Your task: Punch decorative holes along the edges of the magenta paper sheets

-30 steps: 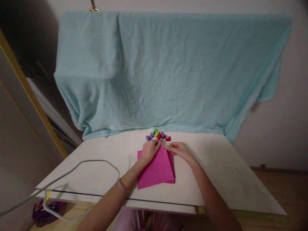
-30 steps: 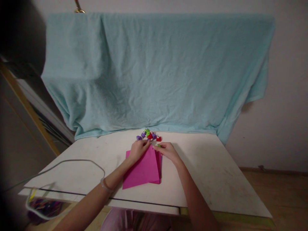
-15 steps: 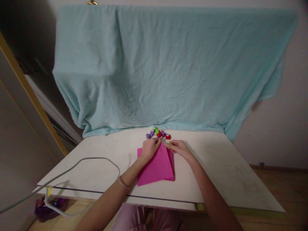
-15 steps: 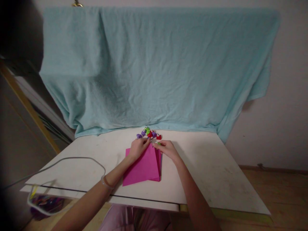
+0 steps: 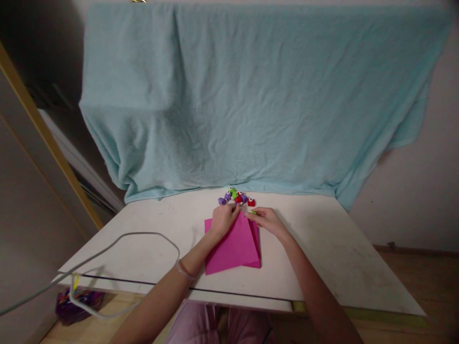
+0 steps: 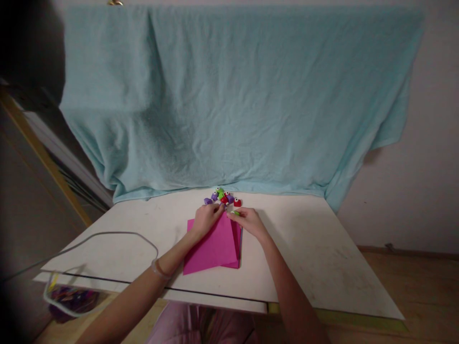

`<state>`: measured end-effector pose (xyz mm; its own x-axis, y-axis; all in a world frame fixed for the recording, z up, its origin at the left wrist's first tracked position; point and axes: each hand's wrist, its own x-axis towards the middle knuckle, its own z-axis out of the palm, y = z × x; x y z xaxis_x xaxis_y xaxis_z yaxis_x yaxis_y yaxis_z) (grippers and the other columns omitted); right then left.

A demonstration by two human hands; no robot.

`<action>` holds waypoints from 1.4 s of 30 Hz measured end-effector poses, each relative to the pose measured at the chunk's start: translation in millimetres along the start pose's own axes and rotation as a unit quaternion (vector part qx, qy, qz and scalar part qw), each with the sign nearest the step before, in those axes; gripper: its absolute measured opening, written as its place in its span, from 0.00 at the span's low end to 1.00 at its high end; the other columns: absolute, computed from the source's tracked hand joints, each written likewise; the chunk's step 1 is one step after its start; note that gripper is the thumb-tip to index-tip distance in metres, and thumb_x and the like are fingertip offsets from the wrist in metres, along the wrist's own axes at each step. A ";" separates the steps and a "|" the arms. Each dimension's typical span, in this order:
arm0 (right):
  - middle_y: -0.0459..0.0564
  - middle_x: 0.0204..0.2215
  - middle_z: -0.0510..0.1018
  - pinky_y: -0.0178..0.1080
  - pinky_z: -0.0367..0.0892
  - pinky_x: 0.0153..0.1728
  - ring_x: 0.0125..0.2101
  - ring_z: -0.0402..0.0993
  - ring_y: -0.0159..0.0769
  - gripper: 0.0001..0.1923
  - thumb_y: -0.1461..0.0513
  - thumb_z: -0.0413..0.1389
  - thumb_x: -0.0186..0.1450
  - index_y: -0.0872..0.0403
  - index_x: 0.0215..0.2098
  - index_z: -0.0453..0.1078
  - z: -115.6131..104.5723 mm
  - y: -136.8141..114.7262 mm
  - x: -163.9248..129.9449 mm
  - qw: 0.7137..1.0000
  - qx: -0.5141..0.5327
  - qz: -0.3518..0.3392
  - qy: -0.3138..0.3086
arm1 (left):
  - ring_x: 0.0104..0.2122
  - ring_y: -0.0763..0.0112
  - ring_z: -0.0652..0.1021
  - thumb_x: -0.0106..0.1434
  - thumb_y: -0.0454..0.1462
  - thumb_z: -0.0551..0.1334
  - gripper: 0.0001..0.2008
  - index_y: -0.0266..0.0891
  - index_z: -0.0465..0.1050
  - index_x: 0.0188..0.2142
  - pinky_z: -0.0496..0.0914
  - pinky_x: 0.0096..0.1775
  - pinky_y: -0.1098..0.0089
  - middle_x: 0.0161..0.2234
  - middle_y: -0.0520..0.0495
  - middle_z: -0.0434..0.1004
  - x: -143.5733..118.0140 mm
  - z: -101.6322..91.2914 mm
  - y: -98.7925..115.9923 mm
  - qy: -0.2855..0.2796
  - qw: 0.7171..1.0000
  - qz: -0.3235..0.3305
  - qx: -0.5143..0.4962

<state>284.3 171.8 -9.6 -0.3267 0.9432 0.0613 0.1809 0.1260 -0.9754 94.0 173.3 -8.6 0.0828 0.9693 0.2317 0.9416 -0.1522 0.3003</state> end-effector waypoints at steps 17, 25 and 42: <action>0.45 0.21 0.70 0.31 0.53 0.19 0.20 0.60 0.28 0.24 0.45 0.61 0.55 0.59 0.33 0.75 1.6 -5.8 -0.6 0.999 0.020 0.020 -0.018 | 0.35 0.63 0.78 0.69 0.50 0.45 0.26 0.39 0.77 0.35 0.63 0.36 0.70 0.32 0.41 0.79 -2.6 -10.7 6.6 -0.024 1.000 -0.019 -0.001; 0.47 0.24 0.74 0.32 0.54 0.20 0.22 0.63 0.29 0.24 0.46 0.62 0.53 0.59 0.35 0.75 3.7 -11.0 -3.0 1.000 0.028 0.008 -0.004 | 0.35 0.64 0.77 0.69 0.50 0.44 0.26 0.39 0.77 0.37 0.63 0.38 0.70 0.33 0.41 0.79 -1.9 -6.5 4.2 -0.026 0.999 -0.018 -0.009; 0.47 0.25 0.75 0.32 0.58 0.23 0.25 0.66 0.32 0.23 0.47 0.63 0.53 0.58 0.33 0.75 3.9 -7.2 -2.3 1.000 0.016 -0.002 -0.001 | 0.35 0.63 0.77 0.69 0.50 0.45 0.26 0.39 0.77 0.37 0.63 0.37 0.70 0.34 0.41 0.79 -2.6 -10.0 6.6 -0.026 0.999 -0.023 -0.011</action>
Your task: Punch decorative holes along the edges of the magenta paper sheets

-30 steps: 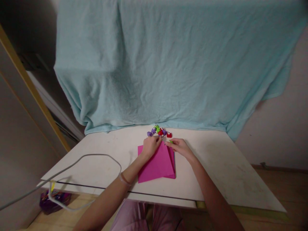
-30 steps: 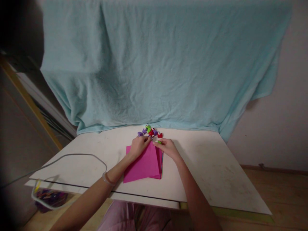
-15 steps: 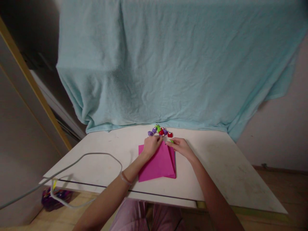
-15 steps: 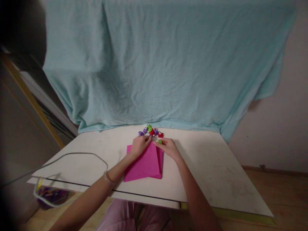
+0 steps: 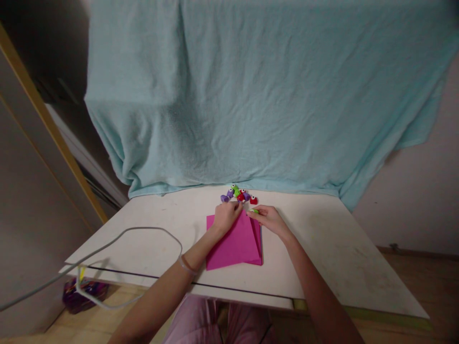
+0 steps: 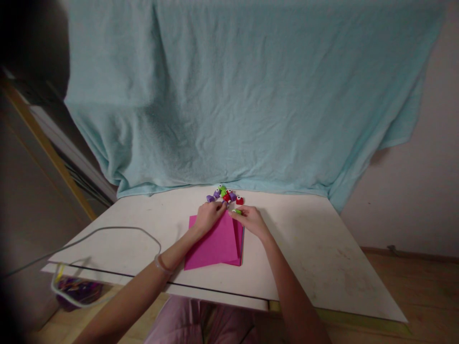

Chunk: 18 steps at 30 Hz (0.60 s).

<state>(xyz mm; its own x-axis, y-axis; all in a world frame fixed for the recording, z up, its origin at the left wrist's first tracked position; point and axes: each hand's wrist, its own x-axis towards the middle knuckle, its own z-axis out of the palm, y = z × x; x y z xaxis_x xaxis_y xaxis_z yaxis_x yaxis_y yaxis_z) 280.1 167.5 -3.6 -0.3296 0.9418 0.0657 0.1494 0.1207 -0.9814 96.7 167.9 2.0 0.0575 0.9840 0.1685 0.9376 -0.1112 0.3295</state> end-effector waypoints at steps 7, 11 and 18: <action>0.49 0.27 0.76 0.33 0.59 0.23 0.26 0.67 0.33 0.22 0.48 0.62 0.55 0.59 0.35 0.76 -2.3 4.8 2.1 1.000 -0.011 -0.009 0.004 | 0.35 0.63 0.77 0.69 0.51 0.44 0.26 0.40 0.77 0.36 0.62 0.36 0.70 0.33 0.41 0.79 1.3 2.9 -2.4 0.002 1.000 0.005 0.008; 0.51 0.29 0.77 0.33 0.60 0.24 0.28 0.70 0.35 0.23 0.48 0.62 0.54 0.59 0.35 0.76 -1.5 2.5 1.3 1.000 0.001 -0.009 -0.002 | 0.36 0.63 0.77 0.69 0.51 0.45 0.26 0.39 0.77 0.36 0.62 0.37 0.70 0.34 0.41 0.79 0.8 1.1 -1.8 -0.006 1.000 0.004 0.004; 0.51 0.29 0.77 0.33 0.61 0.24 0.27 0.70 0.36 0.23 0.48 0.62 0.55 0.59 0.35 0.76 -0.9 5.2 1.5 1.000 -0.006 -0.004 -0.001 | 0.35 0.63 0.77 0.69 0.51 0.44 0.26 0.39 0.76 0.35 0.62 0.36 0.70 0.33 0.41 0.79 0.1 0.5 -2.8 -0.003 1.000 0.014 -0.001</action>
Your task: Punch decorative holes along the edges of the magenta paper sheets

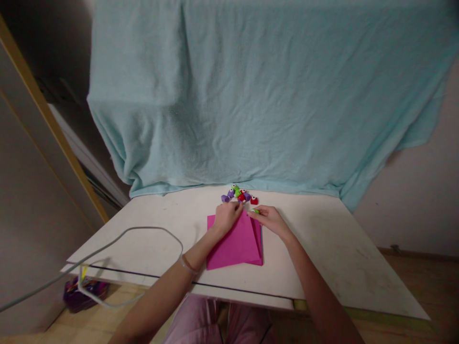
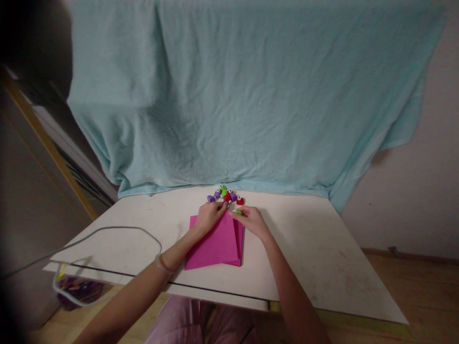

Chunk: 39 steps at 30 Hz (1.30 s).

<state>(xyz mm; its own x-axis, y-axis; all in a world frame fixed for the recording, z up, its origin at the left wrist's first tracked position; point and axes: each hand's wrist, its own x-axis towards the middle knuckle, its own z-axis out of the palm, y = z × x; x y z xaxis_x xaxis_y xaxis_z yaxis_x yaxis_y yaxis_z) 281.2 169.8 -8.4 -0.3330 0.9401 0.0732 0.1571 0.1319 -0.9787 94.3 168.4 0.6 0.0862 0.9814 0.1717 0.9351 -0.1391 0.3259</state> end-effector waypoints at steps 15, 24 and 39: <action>0.50 0.26 0.77 0.38 0.66 0.29 0.31 0.73 0.43 0.21 0.48 0.64 0.52 0.57 0.32 0.76 2.2 2.3 0.4 0.999 -0.019 0.005 0.026 | 0.32 0.64 0.77 0.69 0.51 0.44 0.27 0.39 0.76 0.34 0.60 0.33 0.70 0.30 0.43 0.79 0.8 4.6 -3.3 0.023 1.000 0.021 0.006; 0.48 0.27 0.77 0.35 0.67 0.27 0.26 0.72 0.34 0.24 0.52 0.68 0.49 0.58 0.39 0.74 -1.4 -4.6 -4.2 0.996 0.039 0.067 -0.052 | 0.32 0.64 0.77 0.70 0.49 0.43 0.26 0.41 0.76 0.36 0.59 0.32 0.70 0.31 0.43 0.79 1.0 0.4 0.3 0.055 0.998 0.003 0.019; 0.49 0.30 0.78 0.37 0.66 0.36 0.32 0.73 0.35 0.23 0.58 0.72 0.43 0.58 0.35 0.74 0.0 -7.5 -1.7 0.989 0.113 0.084 -0.054 | 0.28 0.66 0.77 0.70 0.49 0.43 0.25 0.39 0.74 0.34 0.55 0.29 0.69 0.29 0.43 0.79 -4.1 -7.1 5.3 0.084 0.995 0.055 0.008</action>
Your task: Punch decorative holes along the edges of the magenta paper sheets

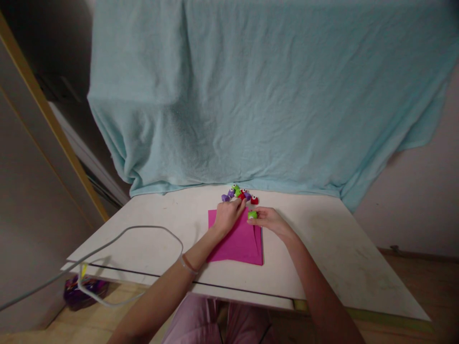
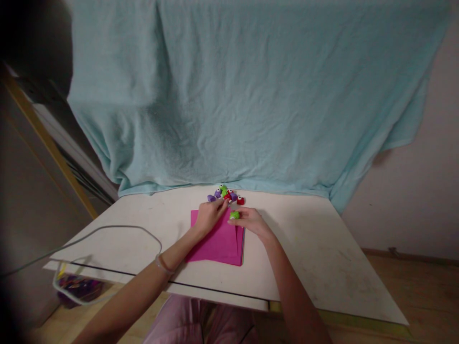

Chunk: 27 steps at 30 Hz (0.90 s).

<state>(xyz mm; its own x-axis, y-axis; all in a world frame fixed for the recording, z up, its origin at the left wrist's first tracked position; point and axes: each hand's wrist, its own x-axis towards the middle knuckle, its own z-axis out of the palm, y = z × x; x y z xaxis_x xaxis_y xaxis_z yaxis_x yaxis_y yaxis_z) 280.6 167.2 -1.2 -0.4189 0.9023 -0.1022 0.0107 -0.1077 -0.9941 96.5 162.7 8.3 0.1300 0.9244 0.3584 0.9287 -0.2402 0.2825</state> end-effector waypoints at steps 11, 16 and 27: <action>0.45 0.24 0.74 0.33 0.61 0.22 0.20 0.66 0.27 0.24 0.56 0.71 0.44 0.59 0.35 0.72 4.9 1.1 -2.0 0.999 0.041 0.012 -0.024 | 0.28 0.67 0.77 0.70 0.49 0.44 0.24 0.40 0.73 0.34 0.53 0.28 0.69 0.29 0.44 0.79 -0.5 3.5 0.9 0.009 1.000 0.001 -0.002; 0.46 0.24 0.75 0.33 0.63 0.22 0.21 0.68 0.29 0.23 0.58 0.71 0.44 0.59 0.35 0.72 5.8 3.8 0.1 0.999 0.038 0.007 -0.013 | 0.28 0.68 0.77 0.70 0.48 0.44 0.24 0.40 0.73 0.33 0.53 0.28 0.70 0.29 0.45 0.79 -1.6 4.0 2.1 0.014 1.000 -0.002 -0.003; 0.44 0.20 0.73 0.33 0.60 0.20 0.18 0.64 0.27 0.23 0.57 0.72 0.42 0.59 0.32 0.73 13.1 0.6 1.1 1.000 0.029 0.005 0.010 | 0.28 0.69 0.76 0.70 0.47 0.45 0.23 0.40 0.73 0.34 0.55 0.29 0.71 0.28 0.46 0.78 -3.5 1.7 4.6 0.010 0.999 -0.004 -0.033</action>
<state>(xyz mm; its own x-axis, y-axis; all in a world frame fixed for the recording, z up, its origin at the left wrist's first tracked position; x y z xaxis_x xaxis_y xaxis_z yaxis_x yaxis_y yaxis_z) 268.2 162.6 -1.5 -0.4003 0.9093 -0.1133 -0.0388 -0.1404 -0.9893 100.9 158.8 6.7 0.1156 0.9201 0.3743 0.9047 -0.2531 0.3428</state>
